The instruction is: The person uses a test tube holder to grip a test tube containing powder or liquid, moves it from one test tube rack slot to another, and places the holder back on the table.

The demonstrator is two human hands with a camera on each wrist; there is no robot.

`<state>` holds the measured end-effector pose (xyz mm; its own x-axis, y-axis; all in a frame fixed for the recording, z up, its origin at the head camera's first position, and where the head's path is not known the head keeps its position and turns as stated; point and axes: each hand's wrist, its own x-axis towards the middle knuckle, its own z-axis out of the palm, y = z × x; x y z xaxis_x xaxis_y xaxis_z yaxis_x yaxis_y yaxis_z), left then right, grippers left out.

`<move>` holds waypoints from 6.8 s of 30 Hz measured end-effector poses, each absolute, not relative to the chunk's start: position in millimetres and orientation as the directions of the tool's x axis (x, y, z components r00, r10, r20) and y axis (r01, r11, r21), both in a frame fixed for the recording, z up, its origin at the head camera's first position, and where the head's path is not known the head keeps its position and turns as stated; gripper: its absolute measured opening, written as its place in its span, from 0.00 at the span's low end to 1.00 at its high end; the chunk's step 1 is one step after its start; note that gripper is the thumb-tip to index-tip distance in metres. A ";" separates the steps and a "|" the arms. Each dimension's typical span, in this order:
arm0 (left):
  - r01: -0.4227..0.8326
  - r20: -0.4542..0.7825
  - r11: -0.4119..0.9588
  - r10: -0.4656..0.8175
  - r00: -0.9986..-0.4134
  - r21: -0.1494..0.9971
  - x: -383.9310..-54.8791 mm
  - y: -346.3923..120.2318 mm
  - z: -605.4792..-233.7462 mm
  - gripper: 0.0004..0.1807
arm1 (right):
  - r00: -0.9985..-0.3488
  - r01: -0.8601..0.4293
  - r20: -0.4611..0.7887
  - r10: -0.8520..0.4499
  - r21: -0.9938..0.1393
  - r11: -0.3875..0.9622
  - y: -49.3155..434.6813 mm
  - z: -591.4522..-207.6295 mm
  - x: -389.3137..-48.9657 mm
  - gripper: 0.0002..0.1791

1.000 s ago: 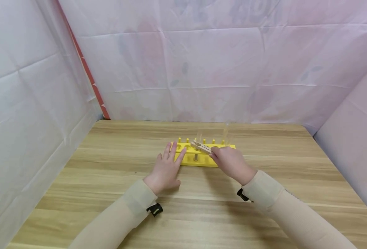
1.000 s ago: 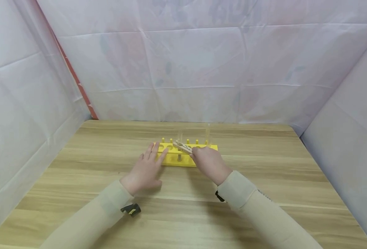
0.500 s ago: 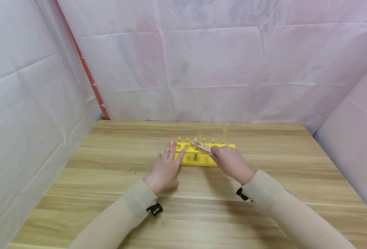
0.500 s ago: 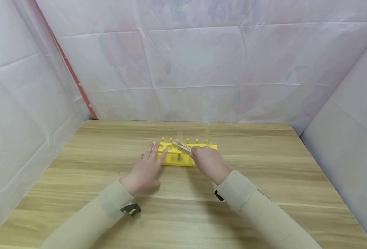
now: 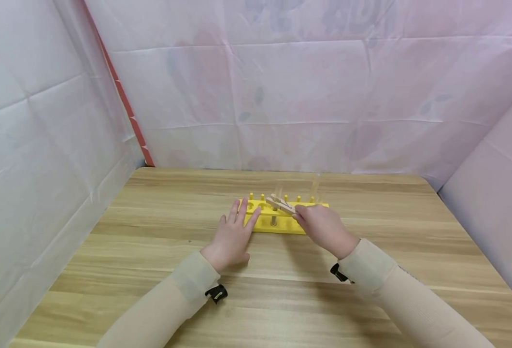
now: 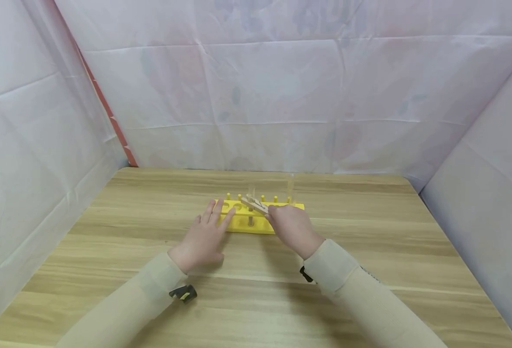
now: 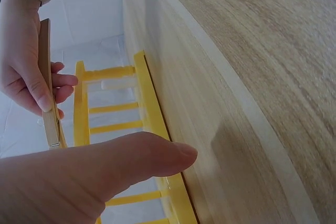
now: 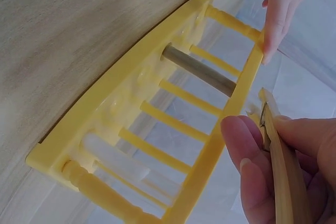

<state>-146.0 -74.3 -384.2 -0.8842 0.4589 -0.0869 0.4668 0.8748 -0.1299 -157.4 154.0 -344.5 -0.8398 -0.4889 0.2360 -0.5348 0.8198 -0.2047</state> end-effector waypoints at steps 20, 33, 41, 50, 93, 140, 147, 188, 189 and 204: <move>0.460 -0.094 0.880 0.451 -0.887 -0.117 -150.2 -69.3 -388.0 0.65 | -0.820 -0.550 0.302 -0.487 -0.177 0.816 159.3 -335.1 -157.0 0.17; 0.459 -0.071 0.882 0.454 -0.888 -0.108 -150.7 -75.0 -388.6 0.65 | -0.829 -0.544 0.283 -0.482 -0.213 0.811 154.6 -328.9 -162.2 0.17; 0.461 -0.072 0.880 0.455 -0.887 -0.116 -148.9 -72.9 -388.6 0.65 | -0.822 -0.551 0.298 -0.484 -0.202 0.810 155.1 -325.5 -162.6 0.18; 0.459 -0.057 0.880 0.455 -0.889 -0.122 -150.3 -71.6 -388.5 0.65 | -0.822 -0.550 0.305 -0.481 -0.205 0.809 156.0 -323.2 -165.2 0.20; 0.460 -0.059 0.879 0.456 -0.888 -0.124 -151.3 -71.9 -390.6 0.63 | -0.836 -0.534 0.278 -0.472 -0.221 0.816 155.6 -315.7 -168.4 0.16; 0.471 -0.040 0.872 0.470 -0.882 -0.132 -149.8 -73.5 -391.5 0.65 | -0.805 -0.574 0.303 -0.510 -0.180 0.799 156.5 -302.7 -168.9 0.16; 0.474 -0.049 0.869 0.472 -0.880 -0.143 -151.2 -73.1 -391.0 0.65 | -0.815 -0.560 0.291 -0.502 -0.167 0.812 157.8 -300.3 -169.0 0.17; 0.468 -0.060 0.867 0.465 -0.884 -0.175 -154.5 -73.8 -391.0 0.64 | -0.841 -0.522 0.261 -0.474 -0.159 0.838 164.9 -294.5 -167.1 0.14; 0.467 -0.061 0.867 0.464 -0.884 -0.174 -154.6 -73.9 -391.4 0.65 | -0.841 -0.522 0.261 -0.474 -0.163 0.837 165.2 -294.7 -167.0 0.14; 0.469 -0.042 0.868 0.469 -0.882 -0.162 -155.0 -74.9 -392.8 0.65 | -0.839 -0.523 0.282 -0.465 -0.187 0.831 172.0 -296.4 -168.2 0.16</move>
<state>-155.0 -74.9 -392.8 -0.8823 0.4688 -0.0417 0.4690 0.8683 -0.1616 -168.2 172.0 -296.4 -0.8393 -0.4646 0.2825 -0.5232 0.8313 -0.1874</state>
